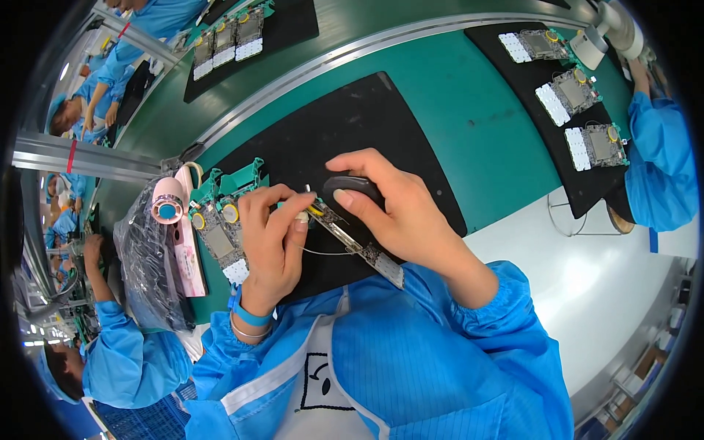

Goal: The person assembles electronic circuit boards by connecting components and tucking wires into plastic housings on an assembly line. This is done using tweezers for precision.

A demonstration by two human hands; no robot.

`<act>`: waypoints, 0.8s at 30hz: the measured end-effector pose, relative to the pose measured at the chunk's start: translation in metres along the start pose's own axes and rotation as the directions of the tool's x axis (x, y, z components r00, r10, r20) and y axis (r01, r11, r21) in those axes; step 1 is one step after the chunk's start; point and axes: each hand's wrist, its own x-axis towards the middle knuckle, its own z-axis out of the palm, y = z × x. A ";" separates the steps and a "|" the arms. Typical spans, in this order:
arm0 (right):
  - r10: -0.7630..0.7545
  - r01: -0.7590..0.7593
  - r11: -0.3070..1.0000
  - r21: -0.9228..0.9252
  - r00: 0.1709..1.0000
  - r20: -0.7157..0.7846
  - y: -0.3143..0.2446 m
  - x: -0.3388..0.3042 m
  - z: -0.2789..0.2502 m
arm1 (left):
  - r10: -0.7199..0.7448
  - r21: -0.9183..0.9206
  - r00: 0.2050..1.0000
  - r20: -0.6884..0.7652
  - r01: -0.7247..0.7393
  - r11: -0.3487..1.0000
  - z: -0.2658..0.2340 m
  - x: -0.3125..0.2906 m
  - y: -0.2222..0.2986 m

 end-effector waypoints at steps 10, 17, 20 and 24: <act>-0.174 0.176 0.979 -0.104 0.984 0.026 0.012 -0.007 0.009 | -0.030 -0.009 0.999 -0.013 0.030 1.000 0.003 -0.004 0.001; -0.368 0.372 0.923 -0.100 0.928 0.052 0.025 -0.010 0.007 | -0.037 0.013 0.999 -0.029 0.037 0.999 0.005 -0.003 0.004; -0.418 0.422 0.898 -0.122 0.907 0.054 0.019 -0.008 0.004 | -0.025 0.017 1.000 0.000 0.025 1.000 0.003 -0.002 0.001; -0.327 0.359 0.908 -0.215 0.930 0.168 -0.007 -0.010 -0.004 | -0.004 -0.037 0.997 0.073 0.007 0.999 -0.008 0.004 -0.001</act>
